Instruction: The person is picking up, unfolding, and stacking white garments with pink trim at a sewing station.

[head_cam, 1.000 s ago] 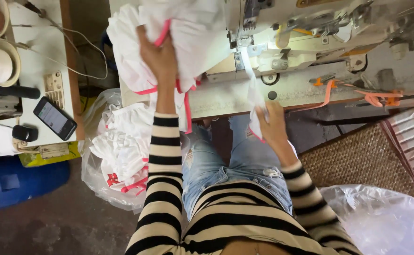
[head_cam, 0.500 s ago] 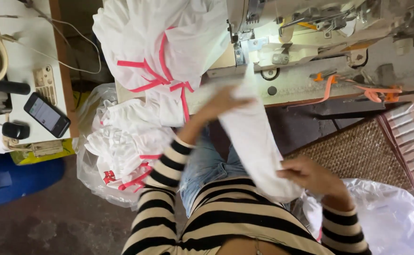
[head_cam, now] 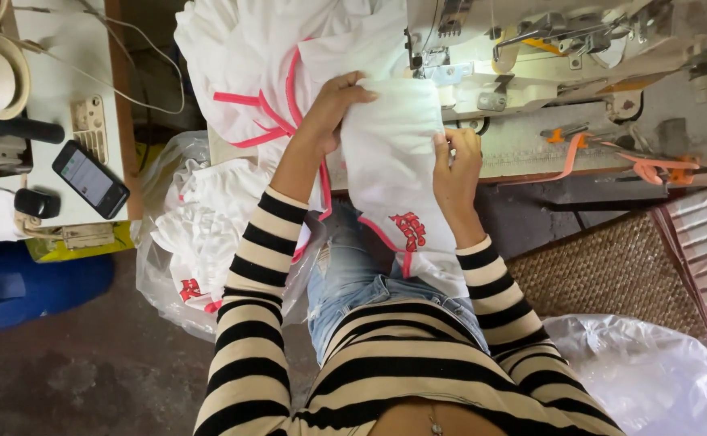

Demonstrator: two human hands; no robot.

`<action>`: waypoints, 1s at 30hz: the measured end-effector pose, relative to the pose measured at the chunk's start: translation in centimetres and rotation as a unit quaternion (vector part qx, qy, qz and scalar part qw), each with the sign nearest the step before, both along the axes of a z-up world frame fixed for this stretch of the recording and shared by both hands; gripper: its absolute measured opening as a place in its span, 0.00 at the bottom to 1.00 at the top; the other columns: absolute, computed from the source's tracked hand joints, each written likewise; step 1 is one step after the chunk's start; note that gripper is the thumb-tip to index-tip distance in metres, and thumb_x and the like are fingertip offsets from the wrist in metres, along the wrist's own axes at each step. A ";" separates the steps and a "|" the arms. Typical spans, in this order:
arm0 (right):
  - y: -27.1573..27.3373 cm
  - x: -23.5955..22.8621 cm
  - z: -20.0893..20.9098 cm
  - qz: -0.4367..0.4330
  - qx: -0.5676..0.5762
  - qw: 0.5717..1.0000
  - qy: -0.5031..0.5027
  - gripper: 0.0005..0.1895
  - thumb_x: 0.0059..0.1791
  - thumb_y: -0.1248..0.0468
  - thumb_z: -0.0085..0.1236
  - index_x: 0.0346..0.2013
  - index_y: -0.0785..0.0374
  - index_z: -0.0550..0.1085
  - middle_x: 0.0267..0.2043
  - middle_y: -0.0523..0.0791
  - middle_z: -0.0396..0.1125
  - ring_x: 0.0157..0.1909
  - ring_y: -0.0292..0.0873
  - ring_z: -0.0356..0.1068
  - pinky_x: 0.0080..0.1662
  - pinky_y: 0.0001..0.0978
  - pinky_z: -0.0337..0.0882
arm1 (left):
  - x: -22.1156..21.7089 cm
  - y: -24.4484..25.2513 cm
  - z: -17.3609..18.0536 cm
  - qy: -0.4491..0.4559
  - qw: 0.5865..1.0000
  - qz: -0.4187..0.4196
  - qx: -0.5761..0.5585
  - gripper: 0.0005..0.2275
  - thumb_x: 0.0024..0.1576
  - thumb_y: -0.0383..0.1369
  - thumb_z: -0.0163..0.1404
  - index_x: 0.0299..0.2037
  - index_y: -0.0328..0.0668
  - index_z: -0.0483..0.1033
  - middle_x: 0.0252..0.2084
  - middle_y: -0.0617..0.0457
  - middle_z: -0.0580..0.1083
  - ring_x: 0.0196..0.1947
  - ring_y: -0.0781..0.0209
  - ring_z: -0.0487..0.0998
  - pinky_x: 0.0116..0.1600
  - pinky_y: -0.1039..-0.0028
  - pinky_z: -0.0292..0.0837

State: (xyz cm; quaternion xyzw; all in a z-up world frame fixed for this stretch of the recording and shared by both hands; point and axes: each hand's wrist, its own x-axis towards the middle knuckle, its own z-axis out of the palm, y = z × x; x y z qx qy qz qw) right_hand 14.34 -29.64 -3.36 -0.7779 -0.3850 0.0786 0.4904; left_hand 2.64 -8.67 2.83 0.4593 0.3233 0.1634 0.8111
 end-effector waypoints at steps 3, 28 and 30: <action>0.2 -0.1 -0.7 -0.007 0.019 1.000 -0.013 0.19 0.61 0.53 0.40 0.37 0.63 0.73 0.35 0.44 0.61 0.40 0.44 0.58 0.43 0.36 0.59 | 1.2 -0.3 -0.8 0.035 0.999 -0.019 -0.022 0.07 0.50 0.28 0.60 0.38 0.40 0.79 0.37 0.51 0.81 0.36 0.59 0.83 0.41 0.72 0.79; -6.7 -3.3 -3.8 0.087 -0.069 0.972 0.209 0.24 0.60 0.43 0.30 0.28 0.54 0.54 0.26 0.36 0.46 0.29 0.31 0.46 0.34 0.32 0.48 | -0.3 -2.0 -3.7 0.220 0.746 0.046 0.627 0.10 0.64 0.43 0.51 0.40 0.49 0.67 0.29 0.64 0.74 0.27 0.62 0.77 0.25 0.69 0.66; -6.1 -3.1 -3.9 0.080 -0.065 0.975 0.198 0.24 0.60 0.43 0.30 0.28 0.54 0.53 0.26 0.36 0.46 0.29 0.31 0.46 0.34 0.32 0.48 | 0.3 -1.3 -4.0 0.221 0.719 0.057 0.657 0.11 0.64 0.43 0.52 0.37 0.49 0.66 0.20 0.63 0.69 0.15 0.66 0.69 0.21 0.73 0.61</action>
